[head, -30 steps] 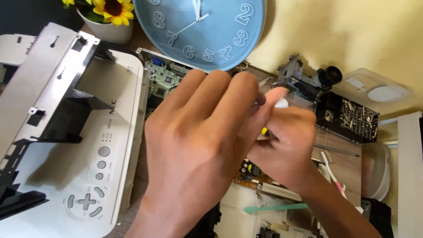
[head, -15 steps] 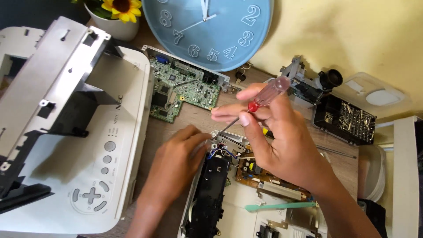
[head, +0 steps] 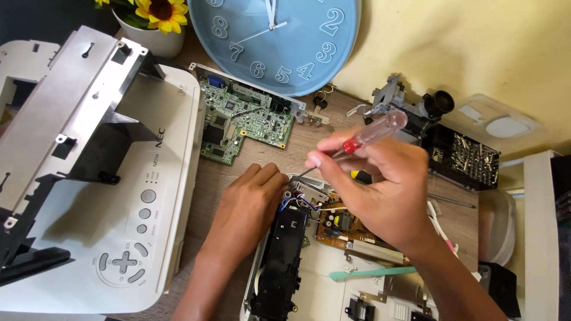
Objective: The person uses a screwdriver to remove screws from a small metal component inside a disassembled projector. They then use a long metal rod to adjust internal parts and continue working on the device with the screwdriver.
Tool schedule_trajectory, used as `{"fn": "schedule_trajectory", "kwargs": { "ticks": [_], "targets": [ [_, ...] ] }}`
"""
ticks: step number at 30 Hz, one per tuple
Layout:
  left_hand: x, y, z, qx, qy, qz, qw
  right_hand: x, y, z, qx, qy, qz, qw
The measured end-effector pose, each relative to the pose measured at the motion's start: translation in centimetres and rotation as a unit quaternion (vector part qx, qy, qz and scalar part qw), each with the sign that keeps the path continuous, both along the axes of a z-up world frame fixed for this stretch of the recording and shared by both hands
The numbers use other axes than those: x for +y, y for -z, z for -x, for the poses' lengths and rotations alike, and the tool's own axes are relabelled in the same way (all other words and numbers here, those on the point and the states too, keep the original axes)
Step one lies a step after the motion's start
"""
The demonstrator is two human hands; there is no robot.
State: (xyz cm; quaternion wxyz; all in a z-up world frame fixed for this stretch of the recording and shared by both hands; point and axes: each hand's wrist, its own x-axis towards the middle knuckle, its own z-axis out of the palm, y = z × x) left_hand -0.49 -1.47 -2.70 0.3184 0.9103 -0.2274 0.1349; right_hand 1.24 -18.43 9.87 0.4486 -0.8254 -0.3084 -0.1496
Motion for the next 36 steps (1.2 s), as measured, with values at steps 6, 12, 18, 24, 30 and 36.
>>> {"fn": "schedule_trajectory", "kwargs": {
  "ticks": [6,12,18,24,30,36],
  "targets": [
    [-0.5,1.1,0.1,-0.011,-0.021,-0.067,0.997,-2.4,0.2,0.1,-0.010,0.033,0.049,0.998],
    [-0.5,1.8,0.0,0.029,-0.024,-0.107,0.994,-1.7,-0.5,1.0,0.036,0.050,-0.006,0.998],
    [0.1,0.0,0.1,-0.050,-0.019,-0.116,0.992,-3.5,-0.7,0.3,0.033,0.052,0.004,0.998],
    [0.1,0.9,0.1,-0.041,-0.010,-0.168,0.985,-4.1,-2.1,1.7,0.024,0.092,-0.010,0.995],
    [-0.3,1.1,-0.2,0.024,-0.020,-0.177,0.984,-4.4,-0.7,3.4,0.042,0.116,-0.020,0.992],
    [0.2,0.1,0.1,-0.046,0.017,-0.138,0.989,-3.3,-1.2,4.3,0.073,0.164,-0.032,0.983]
  ]
}}
